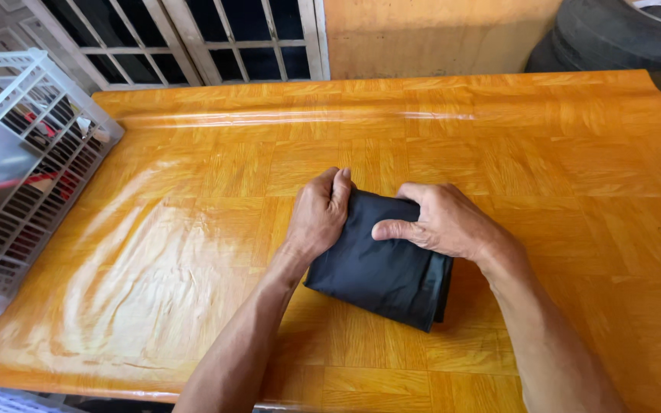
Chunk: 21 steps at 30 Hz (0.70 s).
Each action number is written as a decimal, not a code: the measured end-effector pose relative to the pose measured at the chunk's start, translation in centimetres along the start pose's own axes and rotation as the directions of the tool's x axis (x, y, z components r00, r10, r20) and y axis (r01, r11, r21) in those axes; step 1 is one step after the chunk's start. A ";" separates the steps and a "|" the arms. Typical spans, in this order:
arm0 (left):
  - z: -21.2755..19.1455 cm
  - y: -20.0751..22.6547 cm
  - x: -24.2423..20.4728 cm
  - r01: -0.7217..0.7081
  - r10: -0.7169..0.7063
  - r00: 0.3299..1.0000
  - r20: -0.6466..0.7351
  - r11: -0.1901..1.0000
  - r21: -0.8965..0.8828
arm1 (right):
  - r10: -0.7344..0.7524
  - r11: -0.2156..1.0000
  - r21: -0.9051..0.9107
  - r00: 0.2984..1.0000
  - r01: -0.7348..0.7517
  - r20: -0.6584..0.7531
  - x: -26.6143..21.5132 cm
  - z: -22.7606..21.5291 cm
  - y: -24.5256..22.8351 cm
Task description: The person folds a black soft-goods item on a wooden-topped table and places it into a small red and white pouch.
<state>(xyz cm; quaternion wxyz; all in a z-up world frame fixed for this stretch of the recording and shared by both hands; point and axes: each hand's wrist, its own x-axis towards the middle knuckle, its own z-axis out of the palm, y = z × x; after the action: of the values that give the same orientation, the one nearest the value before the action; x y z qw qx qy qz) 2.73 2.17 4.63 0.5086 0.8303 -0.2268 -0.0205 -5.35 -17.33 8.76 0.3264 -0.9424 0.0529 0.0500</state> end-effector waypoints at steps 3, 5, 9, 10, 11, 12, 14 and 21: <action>-0.9 0.1 0.0 -0.182 0.176 0.974 0.142 0.983 0.031 | -0.020 0.999 -0.032 0.999 0.019 -0.029 -1.1 -0.6 -0.3; -2.7 3.8 -1.4 -0.158 0.132 0.950 0.282 0.985 0.072 | -0.040 0.998 -0.050 0.999 0.039 -0.015 -1.3 -1.2 -0.1; -3.8 6.7 -1.7 -0.044 -0.126 0.832 0.541 0.956 0.290 | -0.077 0.981 -0.170 0.993 0.092 0.095 -2.7 -2.0 -1.0; -3.7 7.2 -1.6 -0.046 -0.124 0.829 0.545 0.957 0.287 | -0.071 0.982 -0.171 0.993 0.086 0.093 -2.9 -1.8 -1.3; -3.7 7.6 -1.6 -0.016 -0.191 0.764 0.616 0.949 0.314 | -0.111 0.973 -0.191 0.987 0.131 0.112 -3.1 -1.6 -1.7; -3.6 8.1 -1.7 0.011 -0.256 0.688 0.679 0.939 0.344 | -0.150 0.962 -0.210 0.980 0.176 0.132 -3.4 -1.4 -2.1; -2.9 7.1 -1.5 0.013 -0.214 0.678 0.703 0.960 0.280 | -0.166 0.965 -0.185 0.978 0.188 0.127 -3.8 -1.1 -2.0; -0.4 -2.3 1.6 0.212 -0.064 0.805 0.589 0.960 -0.184 | -0.231 0.941 -0.306 0.936 0.145 -0.266 -2.5 -0.8 -0.9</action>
<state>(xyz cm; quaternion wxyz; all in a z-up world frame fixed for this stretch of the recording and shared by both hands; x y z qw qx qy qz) 5.07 2.79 3.15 0.5098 0.7311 -0.3046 -0.3358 -7.64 -16.98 10.28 0.1806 -0.9765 0.0027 -0.1173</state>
